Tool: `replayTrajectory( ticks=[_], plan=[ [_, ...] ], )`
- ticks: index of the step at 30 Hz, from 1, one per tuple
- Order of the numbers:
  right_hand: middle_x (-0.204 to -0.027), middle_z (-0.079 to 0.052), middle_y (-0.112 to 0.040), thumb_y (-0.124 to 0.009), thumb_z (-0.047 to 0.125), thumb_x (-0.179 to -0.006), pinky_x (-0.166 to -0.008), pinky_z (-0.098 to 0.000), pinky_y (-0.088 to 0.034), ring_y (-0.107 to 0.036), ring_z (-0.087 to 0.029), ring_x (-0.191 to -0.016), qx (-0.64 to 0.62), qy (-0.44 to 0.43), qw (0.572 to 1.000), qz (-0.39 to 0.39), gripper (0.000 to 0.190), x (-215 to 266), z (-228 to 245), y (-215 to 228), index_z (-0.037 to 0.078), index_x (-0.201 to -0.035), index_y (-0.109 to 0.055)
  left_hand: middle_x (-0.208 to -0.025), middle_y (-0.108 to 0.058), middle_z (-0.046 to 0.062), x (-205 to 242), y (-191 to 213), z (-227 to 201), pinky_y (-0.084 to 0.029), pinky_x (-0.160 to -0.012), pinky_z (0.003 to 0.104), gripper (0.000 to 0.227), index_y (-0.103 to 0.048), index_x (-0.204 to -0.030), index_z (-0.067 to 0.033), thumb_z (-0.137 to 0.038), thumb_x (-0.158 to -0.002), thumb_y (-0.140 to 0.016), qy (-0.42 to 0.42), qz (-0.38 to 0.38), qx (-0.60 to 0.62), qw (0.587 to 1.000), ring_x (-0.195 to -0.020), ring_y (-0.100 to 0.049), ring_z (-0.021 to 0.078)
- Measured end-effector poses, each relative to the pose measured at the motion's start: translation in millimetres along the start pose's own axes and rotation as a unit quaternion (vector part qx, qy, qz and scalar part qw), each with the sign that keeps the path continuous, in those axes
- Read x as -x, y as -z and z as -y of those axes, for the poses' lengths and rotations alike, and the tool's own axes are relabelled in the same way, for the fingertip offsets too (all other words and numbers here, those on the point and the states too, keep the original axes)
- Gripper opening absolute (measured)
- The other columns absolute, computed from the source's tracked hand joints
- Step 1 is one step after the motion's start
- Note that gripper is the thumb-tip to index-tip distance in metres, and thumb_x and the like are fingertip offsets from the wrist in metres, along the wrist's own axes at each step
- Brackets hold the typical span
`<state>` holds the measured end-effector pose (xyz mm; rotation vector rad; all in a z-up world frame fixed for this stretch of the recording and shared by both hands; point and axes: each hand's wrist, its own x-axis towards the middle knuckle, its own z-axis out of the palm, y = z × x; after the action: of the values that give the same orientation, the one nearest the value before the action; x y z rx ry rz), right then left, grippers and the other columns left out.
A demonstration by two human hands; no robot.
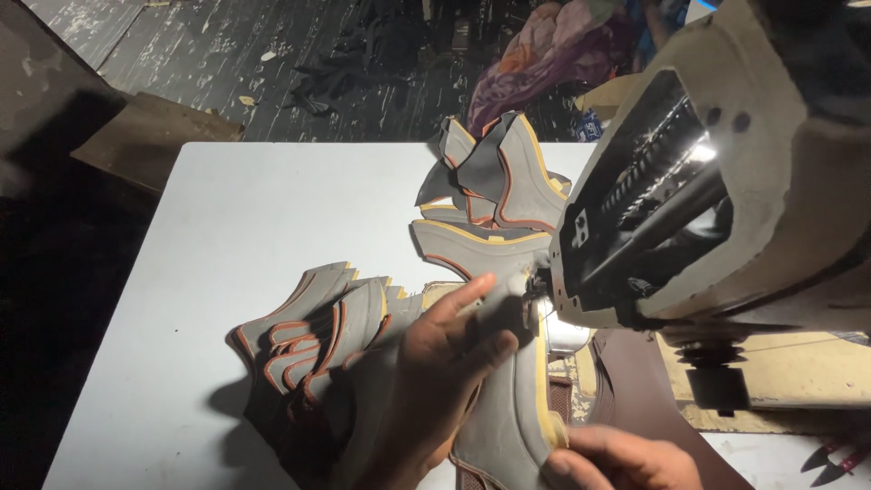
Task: Sewing and assembling shoe upper components using an industrial sewing machine.
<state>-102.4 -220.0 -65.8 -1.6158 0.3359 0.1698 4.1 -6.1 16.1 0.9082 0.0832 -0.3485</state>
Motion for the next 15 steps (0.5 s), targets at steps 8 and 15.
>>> replayTrajectory(
  ticks=[8, 15],
  plan=[
    [-0.081, -0.011, -0.085, -0.080, -0.005, -0.078, -0.070, -0.0233, -0.058, -0.076, -0.011, -0.076, 0.071, 0.066, 0.995, 0.006, 0.016, -30.6, 43.4, 4.2, -0.003, -0.094, -0.077, -0.106, -0.077, 0.011, 26.6, 27.8, 6.0, -0.056, -0.089, 0.032, 0.046, -0.068, -0.123, 0.0036, -0.007, -0.080, -0.081, 0.104, 0.019, -0.166, 0.980, -0.098, -0.070, 0.0161],
    [-0.083, -0.011, -0.082, -0.076, -0.003, -0.083, -0.065, -0.0222, -0.059, -0.075, -0.009, -0.073, -0.005, 0.127, 0.992, 0.013, 0.014, -36.4, 79.5, -18.0, -0.007, -0.096, -0.080, -0.109, -0.077, 0.014, 13.0, 19.1, 18.5, -0.055, -0.094, 0.034, 0.044, -0.069, -0.120, 0.0088, -0.003, -0.079, -0.080, -0.022, -0.016, 0.022, 0.999, -0.102, -0.071, 0.0197]
  ],
)
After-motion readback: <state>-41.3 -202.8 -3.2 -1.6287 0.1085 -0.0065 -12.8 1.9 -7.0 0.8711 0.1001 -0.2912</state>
